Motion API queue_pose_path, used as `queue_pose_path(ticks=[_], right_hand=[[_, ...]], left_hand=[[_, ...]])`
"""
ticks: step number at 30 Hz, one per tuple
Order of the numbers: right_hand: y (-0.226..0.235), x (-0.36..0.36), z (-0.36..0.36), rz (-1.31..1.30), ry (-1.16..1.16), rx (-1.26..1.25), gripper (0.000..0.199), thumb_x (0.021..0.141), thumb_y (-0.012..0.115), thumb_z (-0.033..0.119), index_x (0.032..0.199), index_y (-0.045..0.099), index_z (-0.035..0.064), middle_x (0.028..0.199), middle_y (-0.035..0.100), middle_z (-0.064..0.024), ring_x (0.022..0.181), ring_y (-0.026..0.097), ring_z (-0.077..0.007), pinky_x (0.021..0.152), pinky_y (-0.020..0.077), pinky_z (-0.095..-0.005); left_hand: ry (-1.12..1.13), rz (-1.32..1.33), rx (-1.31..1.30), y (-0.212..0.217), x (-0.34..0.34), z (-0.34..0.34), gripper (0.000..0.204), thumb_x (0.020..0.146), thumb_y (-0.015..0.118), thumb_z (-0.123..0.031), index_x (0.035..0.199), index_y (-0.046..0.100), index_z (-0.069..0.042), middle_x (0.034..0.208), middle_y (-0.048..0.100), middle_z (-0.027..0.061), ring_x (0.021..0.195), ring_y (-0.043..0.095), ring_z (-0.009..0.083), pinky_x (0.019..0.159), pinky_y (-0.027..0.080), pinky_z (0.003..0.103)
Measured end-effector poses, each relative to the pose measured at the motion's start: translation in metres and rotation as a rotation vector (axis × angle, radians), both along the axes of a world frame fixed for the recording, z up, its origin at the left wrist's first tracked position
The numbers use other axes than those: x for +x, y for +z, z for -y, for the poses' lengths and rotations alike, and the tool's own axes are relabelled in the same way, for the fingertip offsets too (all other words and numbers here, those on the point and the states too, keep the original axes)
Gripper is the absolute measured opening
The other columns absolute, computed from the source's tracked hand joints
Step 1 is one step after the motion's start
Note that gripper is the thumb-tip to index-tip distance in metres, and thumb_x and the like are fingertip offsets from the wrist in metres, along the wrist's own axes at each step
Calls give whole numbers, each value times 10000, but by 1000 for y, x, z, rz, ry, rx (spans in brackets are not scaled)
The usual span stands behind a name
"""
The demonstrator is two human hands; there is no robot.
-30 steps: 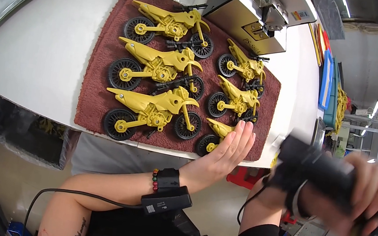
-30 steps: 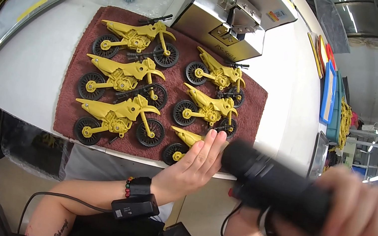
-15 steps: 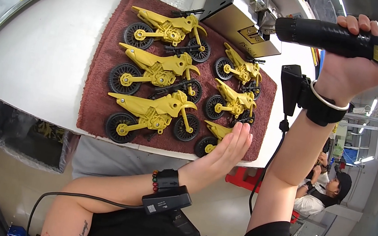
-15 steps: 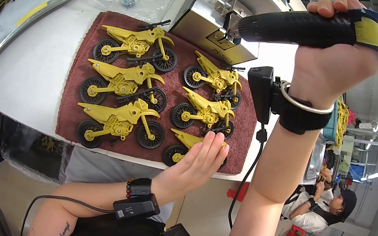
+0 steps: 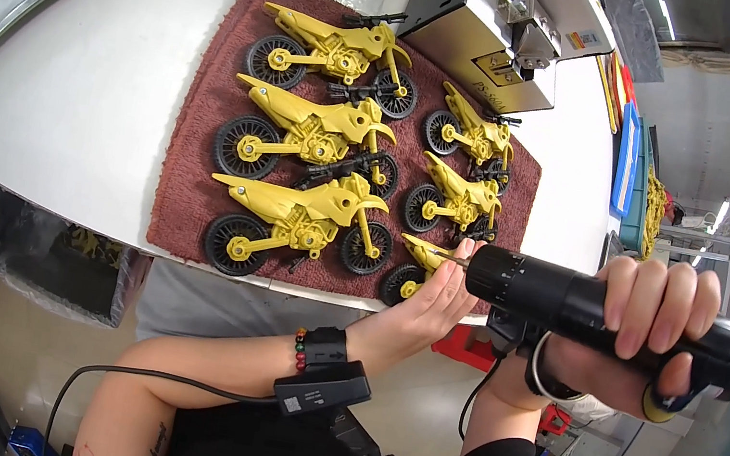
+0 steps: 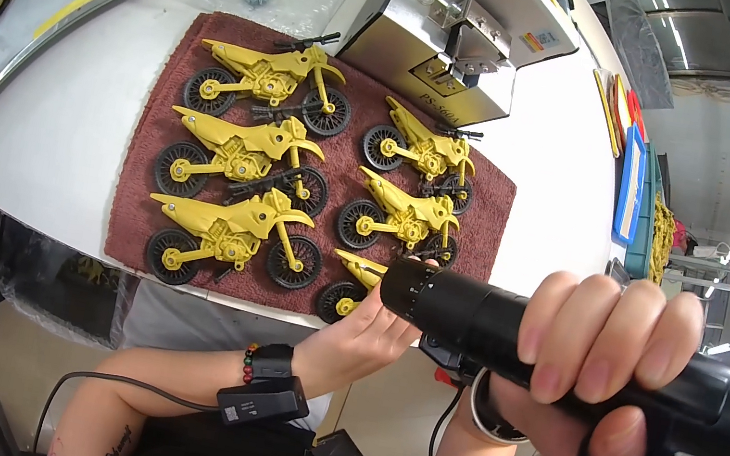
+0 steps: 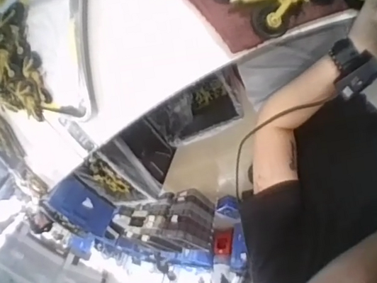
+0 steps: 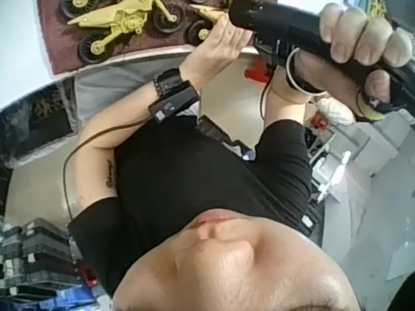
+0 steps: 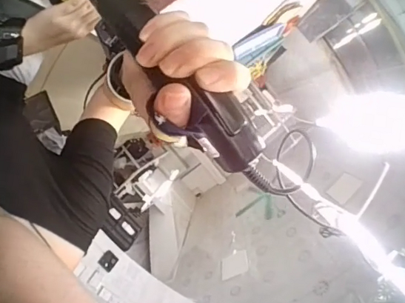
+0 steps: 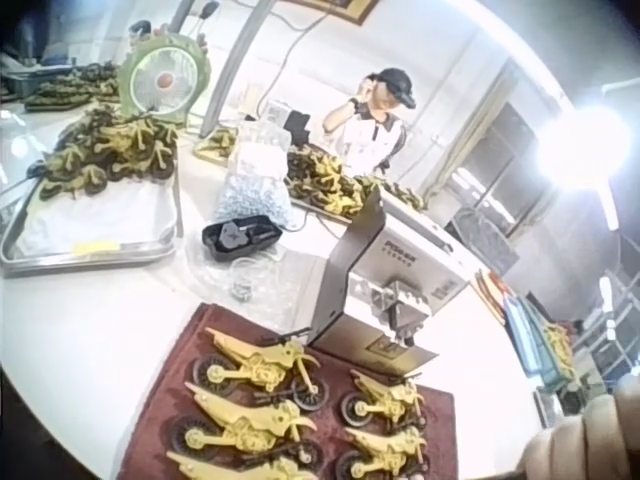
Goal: Assembling small yellow toy motorcycles using an electric screwdriver.
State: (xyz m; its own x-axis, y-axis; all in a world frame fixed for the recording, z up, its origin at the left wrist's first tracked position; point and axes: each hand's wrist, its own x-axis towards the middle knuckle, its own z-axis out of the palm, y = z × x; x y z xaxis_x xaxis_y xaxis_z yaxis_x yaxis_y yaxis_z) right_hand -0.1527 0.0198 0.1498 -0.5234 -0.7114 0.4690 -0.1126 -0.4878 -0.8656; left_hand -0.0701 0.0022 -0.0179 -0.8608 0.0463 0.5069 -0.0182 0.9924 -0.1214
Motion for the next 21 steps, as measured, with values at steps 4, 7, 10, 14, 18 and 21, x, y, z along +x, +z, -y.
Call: queue_pose_path(ticks=[4, 7, 10, 14, 18, 21], right_hand=[[-5, 1, -2, -4, -10, -15, 240, 705, 590, 86, 828, 383, 98, 706, 462, -15, 546, 462, -106, 581, 378, -267], [-10, 3, -1, -9, -20, -15, 246, 704, 595, 87, 836, 387, 94, 700, 461, -21, 546, 464, -113, 578, 379, -268], [-14, 4, 1, -10, -9, 3, 245, 703, 597, 85, 837, 392, 91, 693, 460, -27, 542, 466, -120, 574, 383, -272], [-16, 3, 4, -48, 57, 52, 246, 700, 604, 76, 841, 403, 86, 691, 470, -33, 545, 480, -133, 577, 391, -281], [-14, 2, 6, -80, 98, 103, 270, 697, 626, 80, 851, 404, 84, 701, 473, -37, 555, 485, -138, 581, 393, -290], [-16, 1, 5, -87, 80, 66, 279, 707, 633, 91, 862, 401, 81, 715, 469, -39, 559, 478, -135, 572, 385, -291]], left_hand=[[15, -47, -15, 4, 0, 5, 469, 882, 293, -231, 1232, 422, 53, 1260, 467, 184, 1202, 439, 290, 1012, 298, 353], [7, -33, -2, 5, 1, 3, 477, 879, 308, -236, 1243, 413, 54, 1261, 463, 179, 1197, 442, 285, 1009, 301, 353], [-30, 13, 34, 8, 5, 2, 493, 850, 357, -238, 1247, 422, 47, 1274, 458, 167, 1179, 454, 257, 1008, 309, 351], [-95, 55, 86, 8, 6, 3, 523, 821, 397, -230, 1269, 405, 40, 1303, 438, 161, 1178, 452, 232, 990, 324, 335], [-33, 64, 19, 12, 6, 5, 528, 823, 396, -226, 1279, 388, 40, 1316, 423, 163, 1187, 443, 232, 983, 324, 333], [-20, 42, 9, 12, 2, 2, 526, 826, 395, -231, 1277, 392, 38, 1322, 418, 165, 1196, 437, 235, 977, 327, 328]])
